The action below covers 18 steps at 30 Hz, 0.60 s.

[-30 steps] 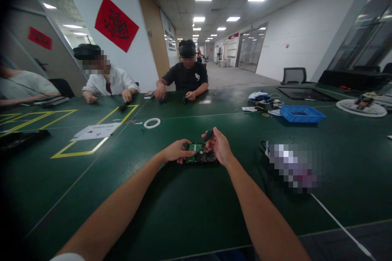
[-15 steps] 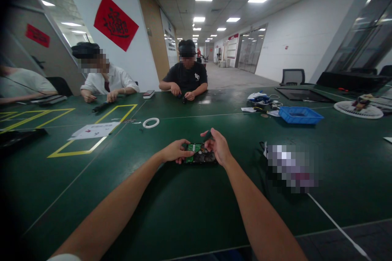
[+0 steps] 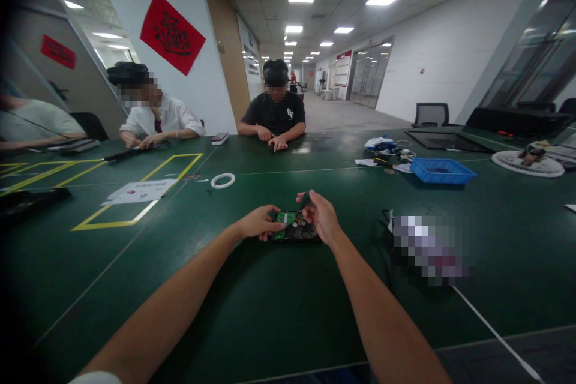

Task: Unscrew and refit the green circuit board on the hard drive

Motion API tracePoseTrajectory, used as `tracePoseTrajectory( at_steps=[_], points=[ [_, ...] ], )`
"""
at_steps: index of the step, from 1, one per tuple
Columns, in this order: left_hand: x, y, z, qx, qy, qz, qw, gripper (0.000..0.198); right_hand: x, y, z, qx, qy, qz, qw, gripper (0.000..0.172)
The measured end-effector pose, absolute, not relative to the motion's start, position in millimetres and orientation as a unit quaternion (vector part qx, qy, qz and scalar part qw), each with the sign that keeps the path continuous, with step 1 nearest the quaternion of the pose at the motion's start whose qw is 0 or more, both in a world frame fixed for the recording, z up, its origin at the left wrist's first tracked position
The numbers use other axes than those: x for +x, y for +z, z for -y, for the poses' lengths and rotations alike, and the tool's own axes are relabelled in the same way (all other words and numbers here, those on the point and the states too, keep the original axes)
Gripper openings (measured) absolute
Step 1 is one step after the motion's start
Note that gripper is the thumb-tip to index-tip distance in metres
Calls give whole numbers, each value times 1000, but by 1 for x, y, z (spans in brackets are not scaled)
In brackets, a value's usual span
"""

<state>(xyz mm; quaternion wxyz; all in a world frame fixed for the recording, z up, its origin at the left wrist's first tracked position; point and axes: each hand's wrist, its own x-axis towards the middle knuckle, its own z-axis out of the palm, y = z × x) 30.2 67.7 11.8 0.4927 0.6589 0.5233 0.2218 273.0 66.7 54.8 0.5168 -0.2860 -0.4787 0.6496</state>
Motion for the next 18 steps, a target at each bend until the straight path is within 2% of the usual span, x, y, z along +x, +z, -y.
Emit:
tracePoseTrajectory(
  at_steps=[9,18],
  points=[
    [30,13,-67,661,223,-517,496,84,275,50,-72,-282,667,467,508,46],
    [30,10,-68,654,227,-518,503,81,273,51,-70,-303,626,483,533,43]
  ],
)
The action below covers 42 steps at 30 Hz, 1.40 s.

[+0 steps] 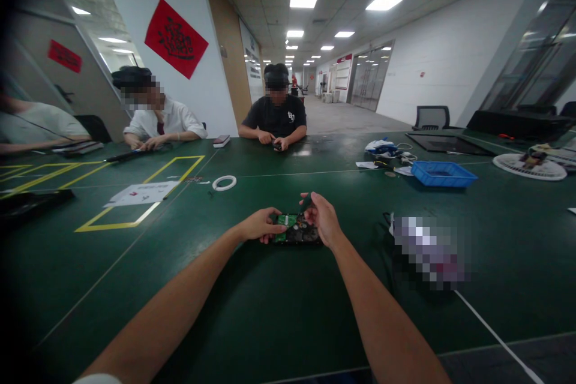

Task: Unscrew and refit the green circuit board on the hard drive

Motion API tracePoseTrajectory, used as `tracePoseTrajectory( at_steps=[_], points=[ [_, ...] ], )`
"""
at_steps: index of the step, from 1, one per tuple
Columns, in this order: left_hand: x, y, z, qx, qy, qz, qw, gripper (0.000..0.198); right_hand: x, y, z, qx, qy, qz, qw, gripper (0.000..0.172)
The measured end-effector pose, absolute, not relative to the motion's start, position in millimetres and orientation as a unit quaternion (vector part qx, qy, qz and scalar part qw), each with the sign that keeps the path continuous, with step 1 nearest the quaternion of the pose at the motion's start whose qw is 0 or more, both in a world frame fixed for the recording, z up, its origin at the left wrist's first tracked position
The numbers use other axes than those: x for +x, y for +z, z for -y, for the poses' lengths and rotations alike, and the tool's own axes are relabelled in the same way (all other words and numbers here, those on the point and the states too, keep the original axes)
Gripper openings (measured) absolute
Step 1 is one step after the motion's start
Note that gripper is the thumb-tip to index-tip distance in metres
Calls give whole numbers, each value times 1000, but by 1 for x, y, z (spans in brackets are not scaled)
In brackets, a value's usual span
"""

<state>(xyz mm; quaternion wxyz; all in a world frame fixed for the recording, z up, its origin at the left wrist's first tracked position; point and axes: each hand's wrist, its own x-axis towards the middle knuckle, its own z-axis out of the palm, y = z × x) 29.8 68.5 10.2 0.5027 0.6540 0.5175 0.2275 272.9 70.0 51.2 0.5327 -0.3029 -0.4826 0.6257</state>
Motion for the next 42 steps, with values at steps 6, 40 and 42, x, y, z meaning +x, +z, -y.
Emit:
tracePoseTrajectory(
  at_steps=[6,40,42],
  points=[
    [29,6,-70,651,234,-520,502,83,274,51,-70,-307,599,507,538,35],
    [29,13,-66,653,234,-520,499,81,278,48,-72,-316,620,498,517,30],
    [29,14,-65,651,231,-520,503,81,284,49,-74,-325,610,490,531,30]
  ],
)
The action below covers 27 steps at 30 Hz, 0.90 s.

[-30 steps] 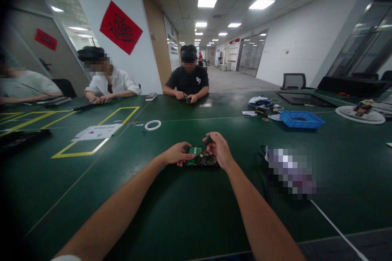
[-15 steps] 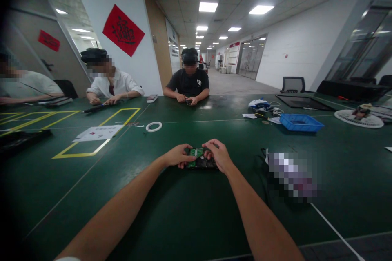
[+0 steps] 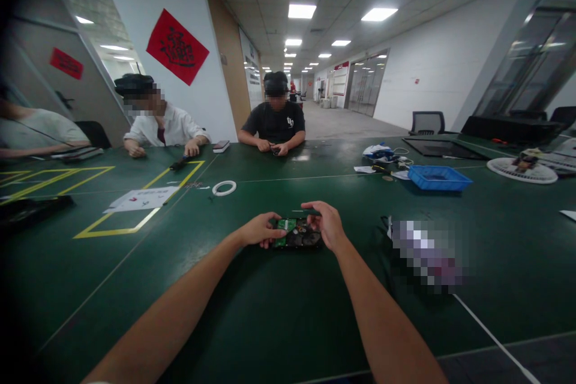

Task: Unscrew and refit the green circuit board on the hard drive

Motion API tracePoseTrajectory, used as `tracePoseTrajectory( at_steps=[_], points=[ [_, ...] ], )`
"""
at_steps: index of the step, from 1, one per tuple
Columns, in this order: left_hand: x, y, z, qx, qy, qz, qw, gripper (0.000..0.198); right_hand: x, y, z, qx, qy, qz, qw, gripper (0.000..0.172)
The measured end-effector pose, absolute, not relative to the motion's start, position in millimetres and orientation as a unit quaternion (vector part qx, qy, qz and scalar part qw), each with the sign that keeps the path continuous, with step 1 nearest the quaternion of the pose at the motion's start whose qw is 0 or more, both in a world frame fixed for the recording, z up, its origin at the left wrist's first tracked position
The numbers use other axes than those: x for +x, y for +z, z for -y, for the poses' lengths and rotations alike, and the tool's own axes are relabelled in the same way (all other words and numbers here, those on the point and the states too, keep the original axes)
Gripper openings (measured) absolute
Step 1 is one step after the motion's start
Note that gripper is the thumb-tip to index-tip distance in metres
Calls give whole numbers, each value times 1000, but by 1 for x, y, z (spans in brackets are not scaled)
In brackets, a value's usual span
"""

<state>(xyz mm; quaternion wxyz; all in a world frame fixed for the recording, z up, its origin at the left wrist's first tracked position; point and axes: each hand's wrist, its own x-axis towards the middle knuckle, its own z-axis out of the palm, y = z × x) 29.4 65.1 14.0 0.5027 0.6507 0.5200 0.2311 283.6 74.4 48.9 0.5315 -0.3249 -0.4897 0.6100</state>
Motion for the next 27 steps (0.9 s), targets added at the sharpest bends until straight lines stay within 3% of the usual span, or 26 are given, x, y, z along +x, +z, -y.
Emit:
tracePoseTrajectory(
  at_steps=[4,8,11,13,18,21,24,27],
  points=[
    [27,16,-65,647,230,-509,519,81,295,47,-82,-328,590,466,572,27],
    [19,13,-70,630,266,-509,523,61,303,40,-92,-336,570,423,619,21],
    [13,7,-74,620,327,-555,449,45,306,35,-98,-345,570,385,638,21],
    [12,3,-74,621,347,-582,394,40,307,33,-100,-367,577,373,628,29],
    [25,2,-68,683,346,-607,215,33,304,34,-97,-458,509,474,554,46],
    [33,6,-63,708,343,-599,149,31,295,37,-89,-510,354,620,479,36],
    [39,7,-59,706,333,-604,163,32,283,40,-78,-550,168,720,389,22],
    [43,6,-53,702,332,-601,189,34,271,40,-70,-553,101,774,289,13]
  ],
)
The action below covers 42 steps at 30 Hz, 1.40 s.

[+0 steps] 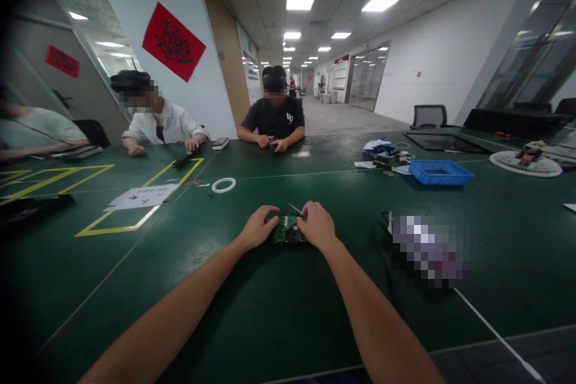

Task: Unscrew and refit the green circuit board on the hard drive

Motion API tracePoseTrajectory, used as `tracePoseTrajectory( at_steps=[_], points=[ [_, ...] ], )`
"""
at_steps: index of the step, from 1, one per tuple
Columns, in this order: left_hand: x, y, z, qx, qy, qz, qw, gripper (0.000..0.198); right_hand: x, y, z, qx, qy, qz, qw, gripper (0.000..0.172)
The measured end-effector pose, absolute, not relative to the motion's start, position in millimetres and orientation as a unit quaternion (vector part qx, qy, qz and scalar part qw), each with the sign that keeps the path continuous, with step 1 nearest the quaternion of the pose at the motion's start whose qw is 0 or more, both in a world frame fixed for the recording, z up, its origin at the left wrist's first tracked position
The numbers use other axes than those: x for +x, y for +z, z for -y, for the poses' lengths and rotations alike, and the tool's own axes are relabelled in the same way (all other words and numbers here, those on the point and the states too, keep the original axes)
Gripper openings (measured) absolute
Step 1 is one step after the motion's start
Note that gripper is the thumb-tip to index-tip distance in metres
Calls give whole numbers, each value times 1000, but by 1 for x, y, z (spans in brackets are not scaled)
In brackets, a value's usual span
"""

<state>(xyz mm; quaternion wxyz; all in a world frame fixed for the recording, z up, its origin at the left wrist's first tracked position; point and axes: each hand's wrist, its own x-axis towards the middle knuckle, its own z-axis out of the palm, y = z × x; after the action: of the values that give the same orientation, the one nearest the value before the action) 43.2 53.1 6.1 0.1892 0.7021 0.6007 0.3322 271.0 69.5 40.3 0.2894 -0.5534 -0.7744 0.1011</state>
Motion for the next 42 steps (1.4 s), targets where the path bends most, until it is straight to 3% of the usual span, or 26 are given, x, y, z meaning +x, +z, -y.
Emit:
tracePoseTrajectory(
  at_steps=[5,20,28,42],
  points=[
    [49,8,-43,732,323,-574,172,38,265,40,-67,-539,66,813,210,11],
    [50,15,-37,783,274,-539,146,37,263,41,-78,-544,71,814,193,17],
    [50,14,-37,781,271,-546,135,36,251,45,-84,-548,71,823,133,22],
    [51,15,-36,781,278,-544,130,36,248,65,-104,-561,160,806,97,9]
  ],
)
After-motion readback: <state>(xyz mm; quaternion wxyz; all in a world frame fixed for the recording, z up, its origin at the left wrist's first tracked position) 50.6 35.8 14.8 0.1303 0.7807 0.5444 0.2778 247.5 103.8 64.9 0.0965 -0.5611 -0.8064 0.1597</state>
